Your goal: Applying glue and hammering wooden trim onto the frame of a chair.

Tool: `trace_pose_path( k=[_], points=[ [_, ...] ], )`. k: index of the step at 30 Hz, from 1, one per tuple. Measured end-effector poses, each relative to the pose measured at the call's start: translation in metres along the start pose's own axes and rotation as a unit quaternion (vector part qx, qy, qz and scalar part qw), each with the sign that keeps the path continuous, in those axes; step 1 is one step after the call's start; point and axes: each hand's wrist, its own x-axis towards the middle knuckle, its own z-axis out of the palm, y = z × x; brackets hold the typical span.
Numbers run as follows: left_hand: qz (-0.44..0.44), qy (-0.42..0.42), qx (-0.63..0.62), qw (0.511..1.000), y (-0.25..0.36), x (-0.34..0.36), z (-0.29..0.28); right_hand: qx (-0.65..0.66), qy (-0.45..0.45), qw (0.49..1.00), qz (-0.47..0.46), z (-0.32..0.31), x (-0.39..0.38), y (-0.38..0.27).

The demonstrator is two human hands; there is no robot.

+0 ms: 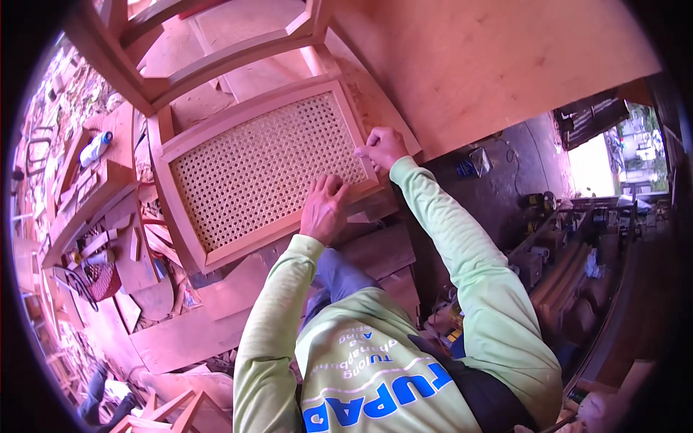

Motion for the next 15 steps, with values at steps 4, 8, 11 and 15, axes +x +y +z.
trace_pose_path(
  k=[4,8,11,15],
  points=[
    [-0.003,0.006,-0.026,1.0,0.002,0.004,0.001,-0.026,0.027,0.999,-0.019,0.001,0.009,0.024],
    [-0.027,0.006,-0.039,0.999,0.0,0.007,0.003,-0.015,0.031,0.999,-0.02,0.007,0.011,0.037],
    [-0.049,-0.013,-0.027,0.998,0.002,0.012,0.001,-0.017,0.035,0.999,-0.003,0.011,0.01,0.048],
    [-0.056,-0.027,-0.033,0.998,0.002,0.013,-0.001,0.1,-0.051,0.994,0.01,0.015,0.003,0.079]
  ],
)
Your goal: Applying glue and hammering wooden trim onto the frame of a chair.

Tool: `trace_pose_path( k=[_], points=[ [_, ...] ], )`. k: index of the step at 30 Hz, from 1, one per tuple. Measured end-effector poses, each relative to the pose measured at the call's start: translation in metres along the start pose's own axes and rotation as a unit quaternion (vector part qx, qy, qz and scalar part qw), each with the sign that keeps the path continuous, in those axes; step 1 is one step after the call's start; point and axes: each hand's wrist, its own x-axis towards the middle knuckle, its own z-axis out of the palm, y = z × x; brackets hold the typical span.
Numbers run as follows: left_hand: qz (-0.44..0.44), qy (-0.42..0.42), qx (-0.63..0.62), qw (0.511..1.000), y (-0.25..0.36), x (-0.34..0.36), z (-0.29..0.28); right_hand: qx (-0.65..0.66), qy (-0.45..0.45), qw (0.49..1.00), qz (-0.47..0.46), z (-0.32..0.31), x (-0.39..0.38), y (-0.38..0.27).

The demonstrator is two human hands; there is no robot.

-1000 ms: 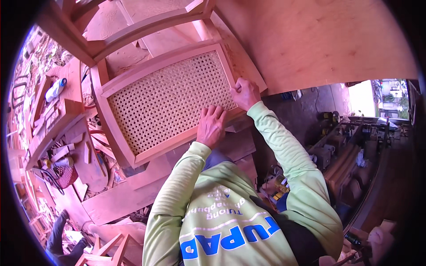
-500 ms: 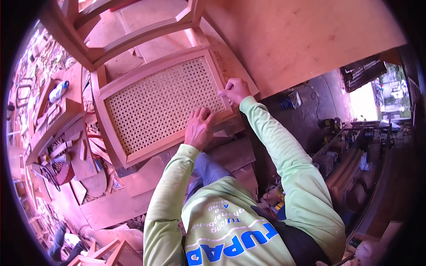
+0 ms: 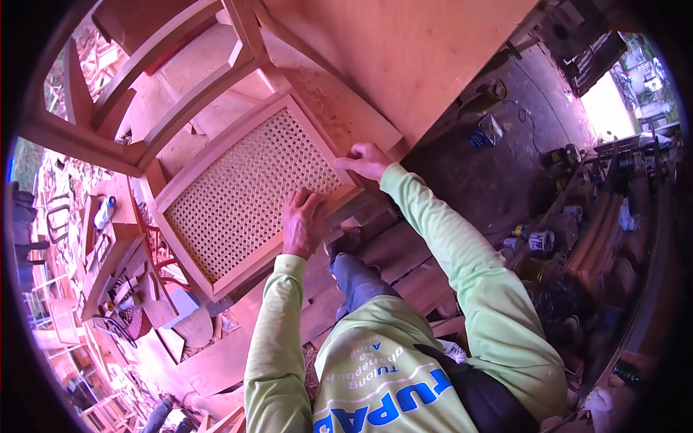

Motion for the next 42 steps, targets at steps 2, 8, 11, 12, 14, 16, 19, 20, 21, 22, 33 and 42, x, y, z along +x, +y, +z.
trace_pose_path(
  k=[2,8,11,12,14,16,19,20,21,22,33,42],
  points=[
    [-0.001,0.003,0.01,1.0,-0.004,-0.004,-0.001,0.069,-0.086,0.992,0.069,-0.011,-0.021,-0.002],
    [-0.006,-0.007,0.006,1.0,-0.004,-0.001,0.001,0.239,-0.144,0.945,0.17,-0.01,-0.063,-0.011],
    [-0.001,0.004,0.007,1.0,-0.007,-0.002,0.002,0.355,-0.11,0.917,0.145,-0.001,-0.072,-0.001],
    [0.0,0.001,0.012,1.0,-0.006,-0.002,0.003,0.396,-0.101,0.903,0.132,0.001,-0.071,0.004],
    [0.0,-0.001,0.016,1.0,-0.006,-0.002,0.003,0.409,-0.101,0.896,0.139,0.006,-0.07,0.01],
    [-0.004,-0.001,0.002,1.0,-0.004,-0.002,0.004,0.423,-0.1,0.888,0.148,0.008,-0.071,0.014],
    [-0.006,0.004,0.008,1.0,-0.002,-0.002,0.006,0.414,-0.075,0.893,0.16,0.009,-0.071,0.013],
    [-0.006,0.003,0.009,1.0,-0.002,-0.002,0.005,0.425,-0.074,0.889,0.154,0.01,-0.071,0.013],
    [-0.004,0.002,0.005,1.0,-0.002,-0.002,0.005,0.436,-0.072,0.885,0.148,0.011,-0.071,0.013],
    [-0.003,0.001,0.001,1.0,-0.002,-0.001,0.005,0.436,-0.072,0.885,0.148,0.01,-0.071,0.014],
    [-0.018,0.001,0.006,1.0,-0.005,-0.01,-0.01,0.429,-0.049,0.884,0.176,0.039,-0.074,-0.012],
    [-0.021,0.148,0.058,0.987,0.015,-0.021,-0.043,0.399,-0.02,0.905,0.149,0.014,-0.069,0.026]
  ],
)
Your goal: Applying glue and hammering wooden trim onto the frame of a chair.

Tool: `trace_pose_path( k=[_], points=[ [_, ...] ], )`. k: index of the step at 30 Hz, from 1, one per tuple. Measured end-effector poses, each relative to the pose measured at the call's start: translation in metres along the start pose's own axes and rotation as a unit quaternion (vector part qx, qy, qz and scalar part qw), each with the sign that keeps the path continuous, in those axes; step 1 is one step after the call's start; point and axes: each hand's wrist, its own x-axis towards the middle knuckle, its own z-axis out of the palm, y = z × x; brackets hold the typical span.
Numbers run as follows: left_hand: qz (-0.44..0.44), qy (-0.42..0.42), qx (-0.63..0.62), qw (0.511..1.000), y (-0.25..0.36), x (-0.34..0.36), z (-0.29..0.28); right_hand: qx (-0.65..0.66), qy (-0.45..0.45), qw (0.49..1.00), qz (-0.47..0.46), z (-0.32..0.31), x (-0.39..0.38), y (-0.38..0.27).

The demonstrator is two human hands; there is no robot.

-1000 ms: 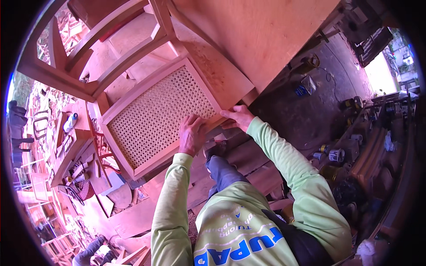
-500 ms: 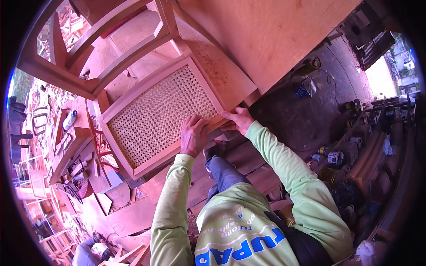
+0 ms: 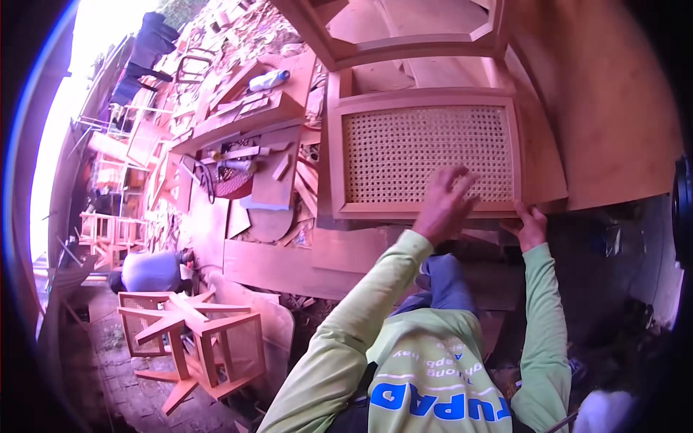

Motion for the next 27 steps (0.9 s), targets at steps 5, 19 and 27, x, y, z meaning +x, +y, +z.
trace_pose_path(
  k=[5,19,27],
  points=[
    [-0.118,0.151,0.258,0.947,-0.109,0.004,-0.146,-0.014,-0.027,0.999,-0.011,0.008,-0.005,0.0],
    [-0.253,0.053,0.266,0.929,-0.185,-0.015,-0.14,-0.012,-0.017,1.0,-0.022,0.017,-0.016,-0.006],
    [-0.214,0.075,0.183,0.957,-0.183,-0.015,-0.148,-0.022,-0.039,0.999,-0.001,0.016,-0.015,-0.014]
  ],
)
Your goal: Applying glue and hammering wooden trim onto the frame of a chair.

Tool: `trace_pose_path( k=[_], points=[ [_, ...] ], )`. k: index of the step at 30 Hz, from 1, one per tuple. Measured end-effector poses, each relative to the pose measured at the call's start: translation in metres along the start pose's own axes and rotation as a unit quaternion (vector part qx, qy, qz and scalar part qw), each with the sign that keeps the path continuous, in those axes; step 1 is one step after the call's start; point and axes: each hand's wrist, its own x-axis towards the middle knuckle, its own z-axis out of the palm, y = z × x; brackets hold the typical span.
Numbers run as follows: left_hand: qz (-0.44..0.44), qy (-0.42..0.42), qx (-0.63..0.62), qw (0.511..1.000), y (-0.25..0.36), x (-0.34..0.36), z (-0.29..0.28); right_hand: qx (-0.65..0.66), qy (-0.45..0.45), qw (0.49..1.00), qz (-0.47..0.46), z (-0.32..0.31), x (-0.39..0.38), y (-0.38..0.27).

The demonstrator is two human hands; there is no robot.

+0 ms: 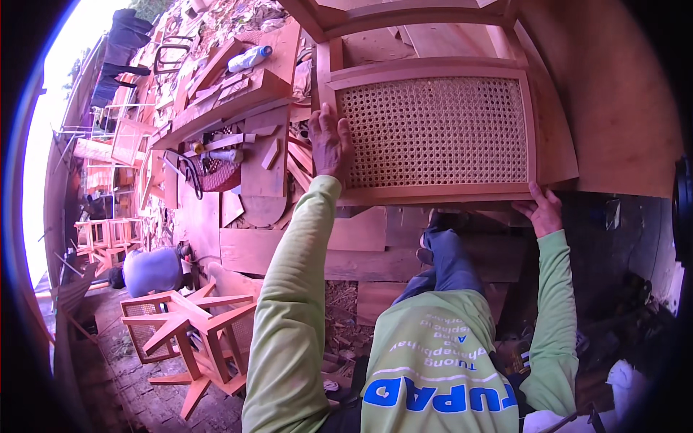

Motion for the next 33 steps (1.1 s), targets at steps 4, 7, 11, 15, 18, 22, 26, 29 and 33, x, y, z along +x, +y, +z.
trace_pose_path(
  k=[4,7,11,15,18,22,26,29,33],
  points=[
    [0.006,-0.047,0.042,0.998,-0.002,-0.012,-0.021,0.011,0.005,1.0,0.004,-0.004,0.0,0.001],
    [0.014,0.006,0.044,0.999,0.009,-0.035,-0.01,0.01,0.007,1.0,0.004,-0.004,-0.003,-0.002],
    [0.005,0.04,0.1,0.994,0.012,-0.042,0.004,0.016,-0.007,1.0,0.01,-0.01,-0.001,-0.002],
    [-0.001,0.056,0.142,0.988,0.017,-0.043,0.0,0.022,-0.005,0.999,0.022,-0.006,0.003,0.001],
    [-0.032,0.028,0.163,0.986,0.014,-0.043,0.003,0.052,0.011,0.998,0.032,0.006,-0.001,-0.005],
    [-0.002,0.03,0.161,0.987,0.01,-0.044,0.003,0.071,0.042,0.996,0.045,-0.001,0.0,0.004],
    [0.0,0.029,0.157,0.987,0.002,-0.048,0.004,0.045,0.018,0.998,0.046,0.0,0.0,0.004],
    [0.0,0.031,0.13,0.991,0.001,-0.05,0.008,0.049,-0.001,0.998,0.038,0.001,-0.007,-0.006],
    [-0.01,0.029,0.134,0.99,0.008,-0.048,0.01,0.075,-0.064,0.993,0.059,-0.016,-0.002,-0.01]
  ],
)
